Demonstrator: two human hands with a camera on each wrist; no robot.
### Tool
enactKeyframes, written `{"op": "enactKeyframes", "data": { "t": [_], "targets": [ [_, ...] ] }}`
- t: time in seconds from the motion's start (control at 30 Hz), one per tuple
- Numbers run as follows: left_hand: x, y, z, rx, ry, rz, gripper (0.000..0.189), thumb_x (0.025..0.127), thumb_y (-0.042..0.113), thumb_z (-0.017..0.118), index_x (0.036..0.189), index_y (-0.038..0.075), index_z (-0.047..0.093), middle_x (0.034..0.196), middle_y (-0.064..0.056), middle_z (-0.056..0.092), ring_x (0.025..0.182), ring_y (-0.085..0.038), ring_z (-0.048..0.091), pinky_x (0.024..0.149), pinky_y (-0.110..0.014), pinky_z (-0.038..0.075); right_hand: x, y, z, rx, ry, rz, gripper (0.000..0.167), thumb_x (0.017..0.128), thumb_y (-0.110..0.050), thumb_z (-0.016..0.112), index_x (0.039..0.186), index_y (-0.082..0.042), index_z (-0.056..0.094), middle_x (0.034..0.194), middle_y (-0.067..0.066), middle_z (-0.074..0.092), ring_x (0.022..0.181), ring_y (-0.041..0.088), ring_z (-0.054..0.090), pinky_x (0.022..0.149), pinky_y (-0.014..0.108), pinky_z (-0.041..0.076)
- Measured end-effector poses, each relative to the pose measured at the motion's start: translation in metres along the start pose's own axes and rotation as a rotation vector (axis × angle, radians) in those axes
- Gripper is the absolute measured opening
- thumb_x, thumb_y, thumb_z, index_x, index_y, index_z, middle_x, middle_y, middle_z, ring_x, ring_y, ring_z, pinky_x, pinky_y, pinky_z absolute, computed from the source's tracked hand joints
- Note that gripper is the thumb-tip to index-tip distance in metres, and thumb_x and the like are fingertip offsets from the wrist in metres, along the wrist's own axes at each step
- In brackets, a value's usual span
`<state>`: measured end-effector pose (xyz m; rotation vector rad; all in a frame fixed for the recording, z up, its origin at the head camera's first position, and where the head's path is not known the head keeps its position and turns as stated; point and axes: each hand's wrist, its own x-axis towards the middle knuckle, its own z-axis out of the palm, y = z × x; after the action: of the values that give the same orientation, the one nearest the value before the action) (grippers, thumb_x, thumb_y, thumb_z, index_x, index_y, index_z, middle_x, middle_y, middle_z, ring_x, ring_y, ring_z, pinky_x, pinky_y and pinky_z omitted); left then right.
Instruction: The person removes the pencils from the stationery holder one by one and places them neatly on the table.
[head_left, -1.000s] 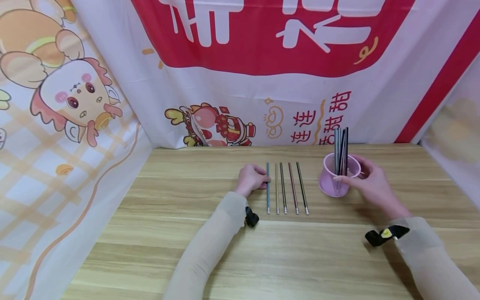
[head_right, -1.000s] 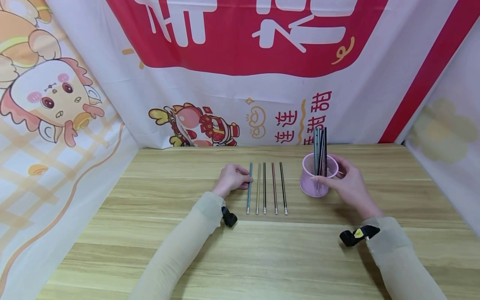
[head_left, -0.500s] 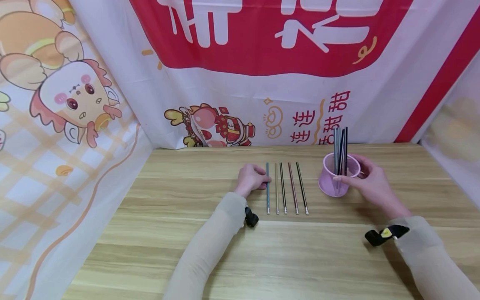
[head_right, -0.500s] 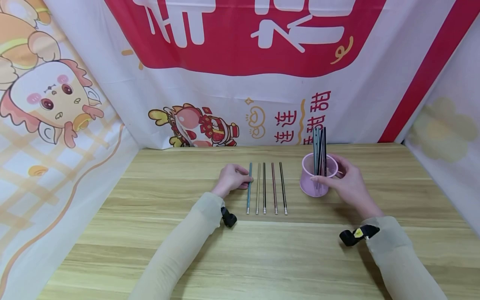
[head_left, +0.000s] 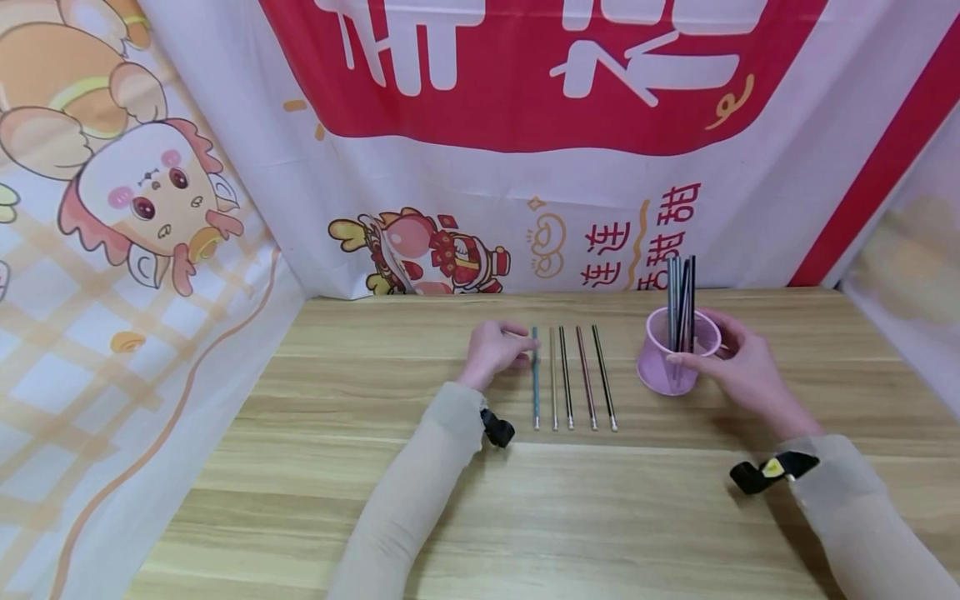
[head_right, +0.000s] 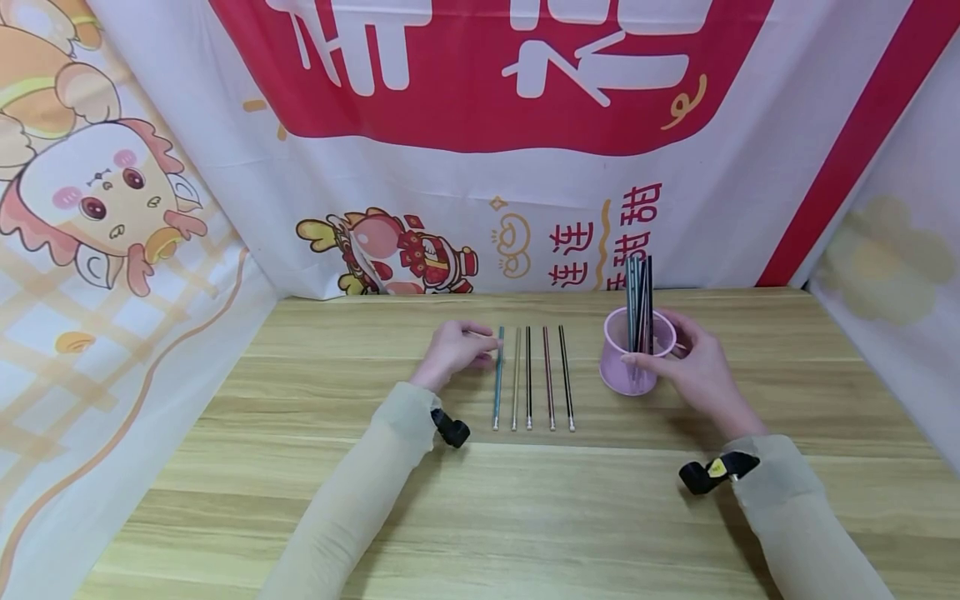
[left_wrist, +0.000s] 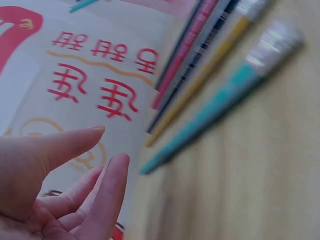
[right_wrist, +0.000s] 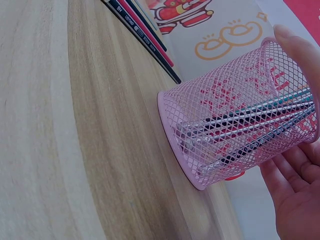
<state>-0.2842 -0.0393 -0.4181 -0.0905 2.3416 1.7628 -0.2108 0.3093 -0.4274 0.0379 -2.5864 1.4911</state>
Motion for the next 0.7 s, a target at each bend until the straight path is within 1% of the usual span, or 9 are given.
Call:
{"op": "enactKeyframes", "data": {
  "t": [0.07, 0.17, 0.3, 0.4, 0.47, 0.53, 0.6, 0.7],
  "targets": [
    [-0.002, 0.006, -0.001, -0.004, -0.009, 0.016, 0.033, 0.088, 0.010, 0.082, 0.116, -0.002, 0.069, 0.094, -0.010, 0.071, 0.089, -0.032, 0.073, 0.081, -0.040, 0.063, 0.000, 0.000, 0.000, -0.002, 0.002, -0.001, 0.087, 0.087, -0.035, 0.084, 0.156, -0.007, 0.039, 0.145, 0.022, 0.050, 0.117, 0.028, 0.054, 0.082, 0.006, 0.045],
    [-0.005, 0.017, 0.001, -0.011, -0.032, 0.033, 0.036, 0.087, 0.014, 0.083, 0.118, 0.000, 0.069, 0.095, -0.009, 0.072, 0.091, -0.033, 0.073, 0.083, -0.041, 0.062, 0.000, 0.000, 0.000, -0.001, 0.002, 0.005, 0.086, 0.087, -0.035, 0.084, 0.156, -0.008, 0.040, 0.146, 0.021, 0.050, 0.118, 0.029, 0.053, 0.082, 0.006, 0.045],
    [-0.011, 0.032, 0.007, -0.034, -0.070, 0.054, 0.041, 0.086, 0.017, 0.084, 0.120, 0.001, 0.069, 0.095, -0.007, 0.074, 0.094, -0.034, 0.073, 0.083, -0.039, 0.062, 0.000, 0.000, 0.000, 0.001, 0.000, 0.012, 0.087, 0.087, -0.036, 0.084, 0.156, -0.009, 0.039, 0.146, 0.019, 0.050, 0.119, 0.029, 0.053, 0.083, 0.006, 0.045],
    [-0.015, 0.042, 0.014, -0.039, -0.090, 0.078, 0.038, 0.085, 0.020, 0.085, 0.117, 0.003, 0.072, 0.094, -0.004, 0.074, 0.090, -0.028, 0.074, 0.080, -0.034, 0.062, 0.000, 0.000, 0.000, -0.001, -0.004, 0.011, 0.087, 0.087, -0.036, 0.084, 0.156, -0.008, 0.039, 0.147, 0.020, 0.049, 0.119, 0.030, 0.053, 0.083, 0.006, 0.045],
    [-0.017, 0.047, 0.019, -0.026, -0.111, 0.109, 0.037, 0.086, 0.022, 0.085, 0.116, 0.004, 0.073, 0.096, -0.003, 0.075, 0.088, -0.022, 0.074, 0.082, -0.034, 0.062, 0.001, -0.001, 0.000, -0.006, -0.007, 0.007, 0.087, 0.088, -0.036, 0.083, 0.156, -0.008, 0.038, 0.147, 0.022, 0.049, 0.119, 0.031, 0.052, 0.083, 0.006, 0.046],
    [-0.019, 0.051, 0.024, 0.031, -0.133, 0.156, 0.037, 0.087, 0.027, 0.084, 0.117, 0.008, 0.074, 0.100, 0.000, 0.075, 0.089, -0.016, 0.072, 0.084, -0.032, 0.060, 0.000, -0.001, 0.000, 0.000, -0.007, 0.008, 0.086, 0.087, -0.036, 0.083, 0.156, -0.008, 0.039, 0.147, 0.021, 0.049, 0.119, 0.030, 0.053, 0.083, 0.006, 0.045],
    [-0.020, 0.055, 0.031, 0.085, -0.159, 0.208, 0.039, 0.087, 0.030, 0.084, 0.120, 0.011, 0.073, 0.104, 0.002, 0.074, 0.093, -0.011, 0.070, 0.089, -0.033, 0.058, 0.000, -0.001, 0.000, 0.005, -0.005, 0.008, 0.086, 0.087, -0.036, 0.083, 0.155, -0.008, 0.040, 0.146, 0.020, 0.050, 0.119, 0.029, 0.053, 0.083, 0.006, 0.045],
    [-0.020, 0.059, 0.041, 0.132, -0.188, 0.279, 0.043, 0.087, 0.033, 0.084, 0.123, 0.015, 0.073, 0.109, 0.004, 0.074, 0.097, -0.007, 0.067, 0.092, -0.031, 0.056, 0.000, -0.001, 0.000, 0.009, -0.001, 0.006, 0.085, 0.087, -0.035, 0.084, 0.155, -0.008, 0.040, 0.146, 0.020, 0.050, 0.118, 0.029, 0.053, 0.083, 0.006, 0.045]
  ]
}}
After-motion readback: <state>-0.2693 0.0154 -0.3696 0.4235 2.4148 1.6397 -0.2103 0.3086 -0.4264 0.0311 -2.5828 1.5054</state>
